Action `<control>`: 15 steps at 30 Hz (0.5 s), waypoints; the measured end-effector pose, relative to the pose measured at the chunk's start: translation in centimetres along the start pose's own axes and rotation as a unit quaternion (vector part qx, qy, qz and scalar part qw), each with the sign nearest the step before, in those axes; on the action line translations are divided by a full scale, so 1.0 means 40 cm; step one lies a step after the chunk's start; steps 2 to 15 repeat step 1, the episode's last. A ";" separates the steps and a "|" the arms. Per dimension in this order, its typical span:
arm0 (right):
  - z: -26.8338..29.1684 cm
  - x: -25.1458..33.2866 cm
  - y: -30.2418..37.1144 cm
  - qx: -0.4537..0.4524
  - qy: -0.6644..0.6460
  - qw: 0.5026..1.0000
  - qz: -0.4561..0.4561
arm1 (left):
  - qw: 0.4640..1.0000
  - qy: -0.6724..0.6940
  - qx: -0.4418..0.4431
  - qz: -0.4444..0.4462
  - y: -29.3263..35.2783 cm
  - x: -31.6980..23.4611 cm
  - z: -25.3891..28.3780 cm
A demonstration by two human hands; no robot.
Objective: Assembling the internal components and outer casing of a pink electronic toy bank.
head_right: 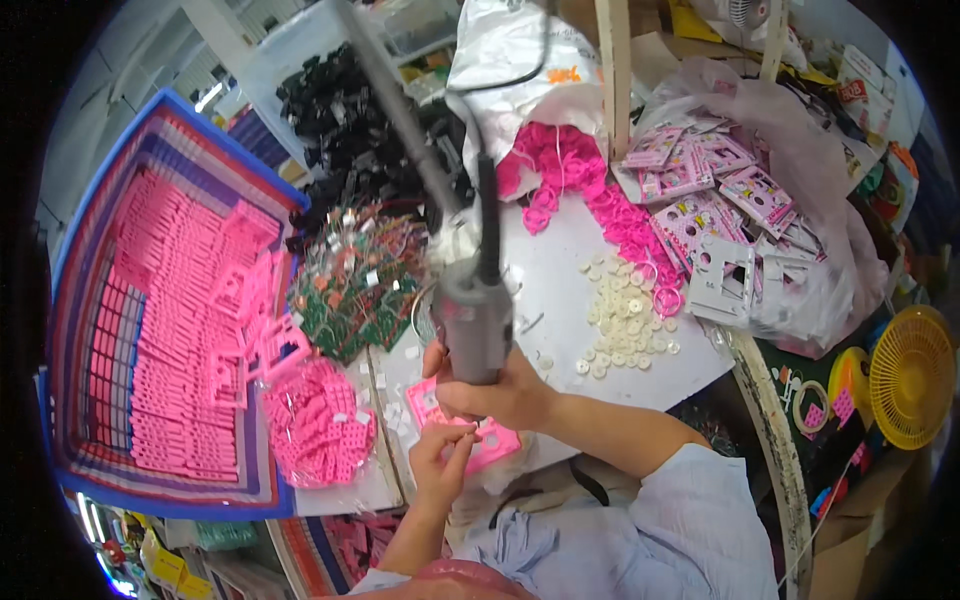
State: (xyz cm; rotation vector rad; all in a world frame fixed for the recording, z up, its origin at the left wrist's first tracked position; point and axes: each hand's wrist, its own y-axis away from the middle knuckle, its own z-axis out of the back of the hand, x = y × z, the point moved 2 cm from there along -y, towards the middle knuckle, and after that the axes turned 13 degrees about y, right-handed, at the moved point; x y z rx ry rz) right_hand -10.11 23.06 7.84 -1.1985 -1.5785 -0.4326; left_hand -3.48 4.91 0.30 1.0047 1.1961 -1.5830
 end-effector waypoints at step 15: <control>-0.008 -0.011 0.012 -0.001 -0.002 1.000 -0.015 | 0.999 0.036 -0.017 0.031 0.008 0.020 -0.007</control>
